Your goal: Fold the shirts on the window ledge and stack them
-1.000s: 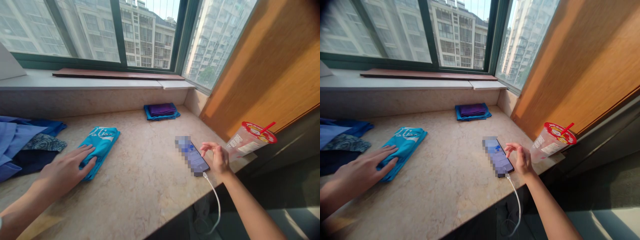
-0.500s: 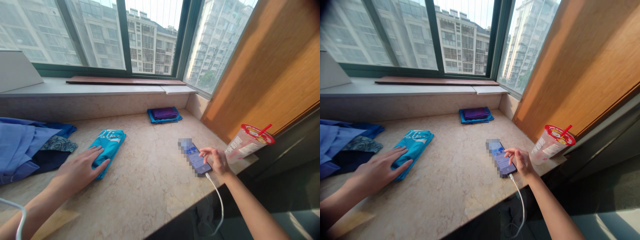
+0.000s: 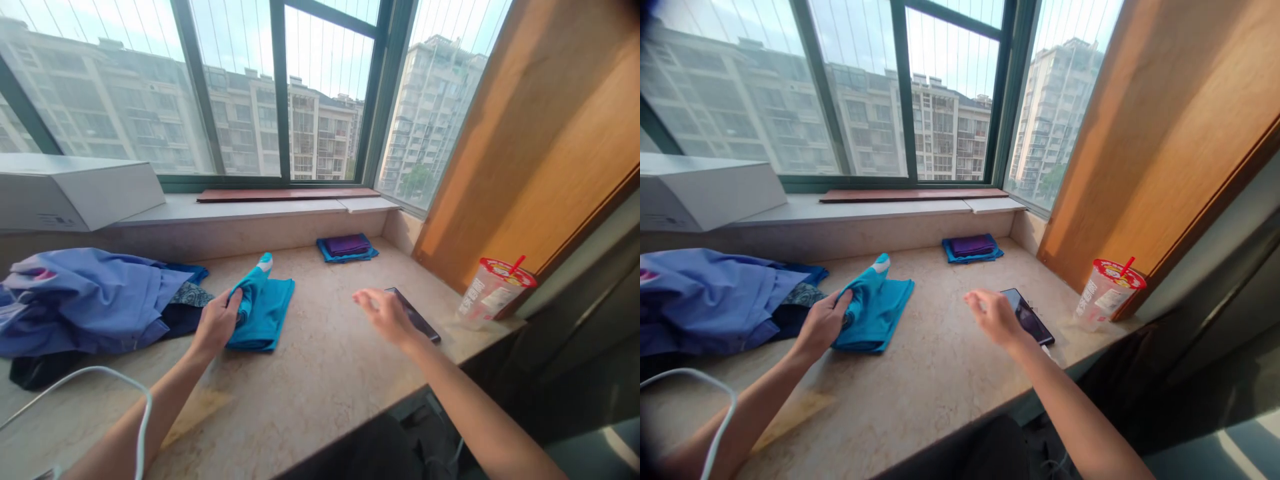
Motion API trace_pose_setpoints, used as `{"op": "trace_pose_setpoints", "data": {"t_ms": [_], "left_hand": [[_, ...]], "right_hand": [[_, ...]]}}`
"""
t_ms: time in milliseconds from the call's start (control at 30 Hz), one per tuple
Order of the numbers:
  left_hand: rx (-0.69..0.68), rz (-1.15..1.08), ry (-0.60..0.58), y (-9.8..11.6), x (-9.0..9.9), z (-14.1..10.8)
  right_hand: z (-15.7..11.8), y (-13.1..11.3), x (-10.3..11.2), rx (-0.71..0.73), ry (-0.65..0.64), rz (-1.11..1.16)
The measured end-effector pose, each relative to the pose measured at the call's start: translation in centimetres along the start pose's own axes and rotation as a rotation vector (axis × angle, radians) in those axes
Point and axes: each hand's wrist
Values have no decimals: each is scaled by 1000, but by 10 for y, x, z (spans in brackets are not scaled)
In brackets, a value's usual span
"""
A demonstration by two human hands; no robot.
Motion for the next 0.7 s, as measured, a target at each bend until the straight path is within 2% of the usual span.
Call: {"op": "trace_pose_setpoints", "data": {"t_ms": [67, 133, 233, 300, 367, 433, 533, 633, 700], "left_hand": [[76, -436, -42, 3, -1, -1], [145, -748, -130, 6, -4, -4], [212, -907, -231, 9, -7, -8], [212, -915, -253, 9, -5, -8], [195, -895, -245, 6, 0, -6], [169, -851, -214, 0, 4, -1], [117, -649, -136, -8, 6, 6], [92, -388, -106, -8, 5, 7], [62, -345, -165, -2, 4, 1]], "right_hand": [[25, -24, -47, 55, -145, -38], [49, -39, -89, 88, -258, -35], [74, -46, -133, 72, -341, 20], [80, -45, -149, 45, -319, 52], [81, -40, -153, 15, -273, 24], [79, -36, -149, 14, -216, -64], [78, -29, -135, 13, -21, -127], [81, -26, -128, -96, 185, 127], [82, -28, -129, -186, 219, 352]]}}
Point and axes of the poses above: each hand's wrist, its own z-axis towards the middle knuckle, its own x-axis out of the back of the hand, y = z × x, and after that the axes turned 11 degrees about z, right-handed
